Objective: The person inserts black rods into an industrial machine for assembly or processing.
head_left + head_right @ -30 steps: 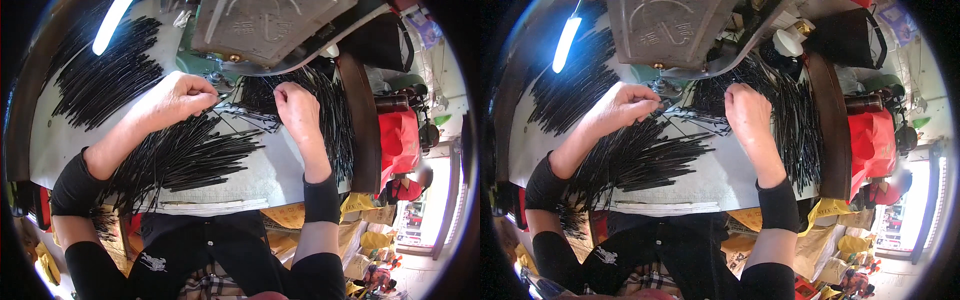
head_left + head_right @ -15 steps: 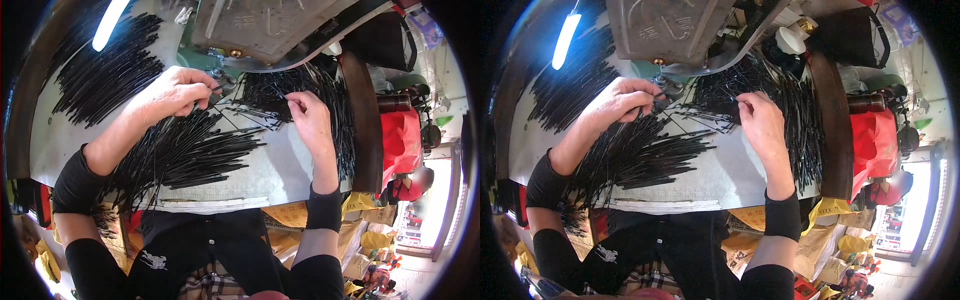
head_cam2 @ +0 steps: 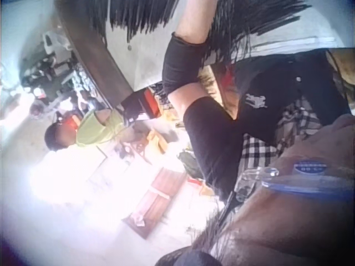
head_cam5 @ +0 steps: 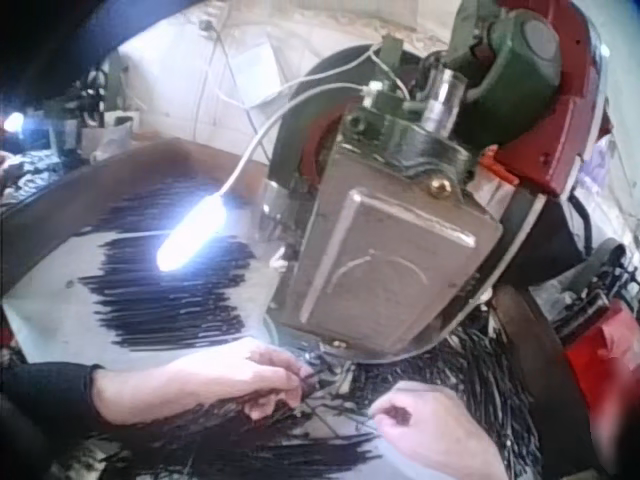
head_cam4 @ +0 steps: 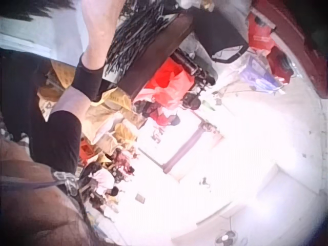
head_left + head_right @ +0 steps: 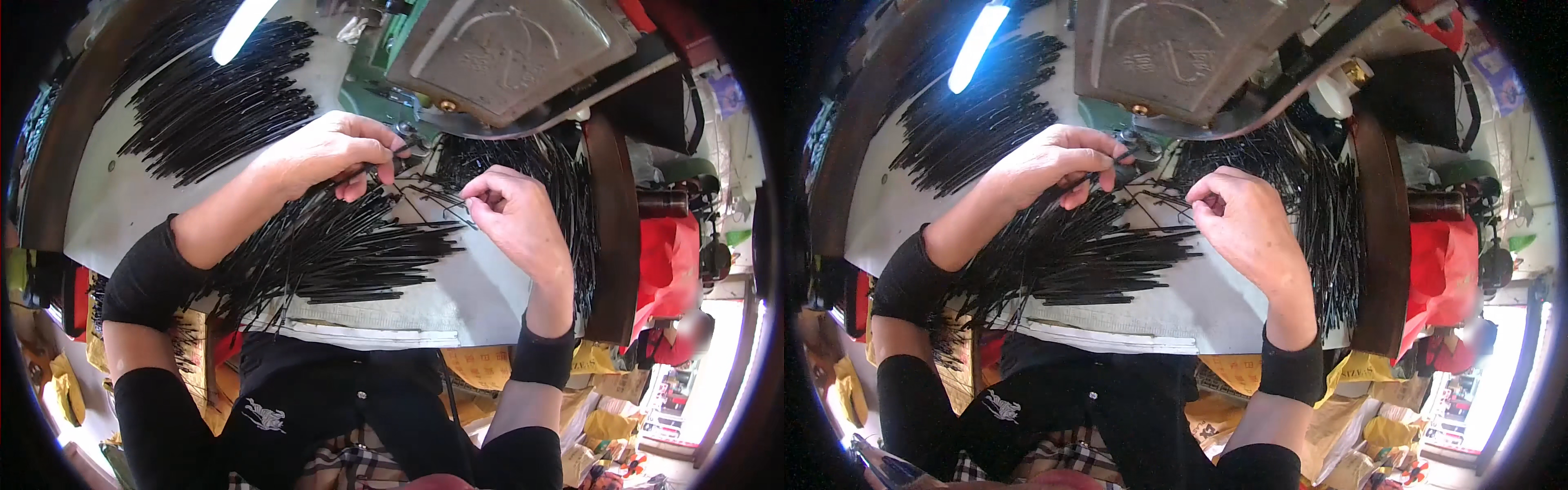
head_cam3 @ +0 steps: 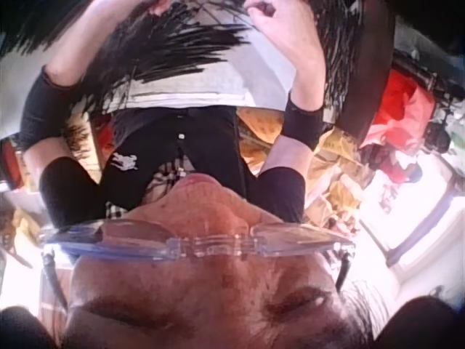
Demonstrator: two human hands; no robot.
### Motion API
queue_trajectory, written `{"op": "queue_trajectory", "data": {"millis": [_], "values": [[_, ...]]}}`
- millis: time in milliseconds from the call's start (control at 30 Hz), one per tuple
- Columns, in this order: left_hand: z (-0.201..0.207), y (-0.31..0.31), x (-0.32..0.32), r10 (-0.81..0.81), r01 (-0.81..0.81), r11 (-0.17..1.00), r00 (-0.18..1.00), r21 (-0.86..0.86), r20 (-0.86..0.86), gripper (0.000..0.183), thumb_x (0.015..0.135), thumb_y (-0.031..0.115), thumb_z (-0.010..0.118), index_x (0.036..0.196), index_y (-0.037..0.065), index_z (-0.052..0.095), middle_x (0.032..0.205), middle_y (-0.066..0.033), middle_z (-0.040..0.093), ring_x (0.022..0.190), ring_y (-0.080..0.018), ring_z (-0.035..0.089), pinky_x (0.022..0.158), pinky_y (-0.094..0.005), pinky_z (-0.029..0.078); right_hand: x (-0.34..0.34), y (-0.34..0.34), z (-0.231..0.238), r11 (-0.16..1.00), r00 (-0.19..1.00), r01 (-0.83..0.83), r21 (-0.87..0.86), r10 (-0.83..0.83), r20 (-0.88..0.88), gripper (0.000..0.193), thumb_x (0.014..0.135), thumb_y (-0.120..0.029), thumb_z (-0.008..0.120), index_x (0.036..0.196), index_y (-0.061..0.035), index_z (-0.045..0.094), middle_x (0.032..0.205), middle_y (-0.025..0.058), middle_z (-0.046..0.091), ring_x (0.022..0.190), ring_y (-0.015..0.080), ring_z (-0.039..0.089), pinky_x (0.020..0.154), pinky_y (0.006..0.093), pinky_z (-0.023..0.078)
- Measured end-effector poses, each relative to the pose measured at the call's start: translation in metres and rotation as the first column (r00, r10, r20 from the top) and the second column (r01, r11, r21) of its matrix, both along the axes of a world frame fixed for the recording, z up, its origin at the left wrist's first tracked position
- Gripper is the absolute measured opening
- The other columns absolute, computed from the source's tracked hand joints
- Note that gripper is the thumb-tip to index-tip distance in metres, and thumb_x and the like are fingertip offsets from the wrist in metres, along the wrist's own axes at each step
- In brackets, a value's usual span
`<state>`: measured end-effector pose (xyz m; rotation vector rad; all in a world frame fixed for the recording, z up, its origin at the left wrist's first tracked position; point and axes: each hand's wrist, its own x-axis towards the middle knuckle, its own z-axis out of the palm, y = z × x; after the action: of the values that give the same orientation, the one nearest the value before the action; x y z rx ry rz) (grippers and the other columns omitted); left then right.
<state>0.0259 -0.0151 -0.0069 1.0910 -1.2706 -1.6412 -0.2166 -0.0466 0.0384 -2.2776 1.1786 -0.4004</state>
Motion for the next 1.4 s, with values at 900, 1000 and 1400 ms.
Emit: {"op": "queue_trajectory", "data": {"millis": [900,1000,1400], "values": [[-0.006,-0.004,0.004,0.073,-0.074,0.997,0.996,-0.01,-0.041,0.03,0.085,0.017,0.053,0.106,-0.005,0.059,0.075,-0.0069,0.06,0.044,-0.0062,0.044,0.04,-0.0176,0.033,0.039,0.005,-0.04,0.824,0.911,-0.103,0.557,-0.146,0.385,0.026,0.094,-0.019,0.047,0.104,0.0018,0.059,0.063,0.0016,0.055,0.05,0.0063,0.049,0.047,0.0198,0.041],[-0.005,-0.004,0.004,0.071,-0.071,0.997,0.997,-0.012,-0.044,0.03,0.085,0.016,0.053,0.105,-0.005,0.059,0.075,-0.0065,0.06,0.044,-0.0055,0.043,0.04,-0.0175,0.033,0.04,0.004,-0.038,0.812,0.919,-0.125,0.571,-0.121,0.374,0.027,0.095,-0.02,0.047,0.106,0.0005,0.059,0.064,0.0006,0.054,0.05,0.0056,0.047,0.048,0.0186,0.041],[-0.001,-0.009,0.007,0.099,-0.099,0.995,0.995,0.004,0.022,0.029,0.086,0.022,0.058,0.1,-0.004,0.061,0.07,-0.0057,0.06,0.041,-0.0048,0.042,0.038,-0.0178,0.03,0.041,-0.008,-0.039,0.8,0.878,-0.163,0.577,-0.15,0.455,0.028,0.094,-0.021,0.05,0.106,0.002,0.059,0.062,0.0009,0.052,0.048,0.0064,0.046,0.045,0.0182,0.037]]}}
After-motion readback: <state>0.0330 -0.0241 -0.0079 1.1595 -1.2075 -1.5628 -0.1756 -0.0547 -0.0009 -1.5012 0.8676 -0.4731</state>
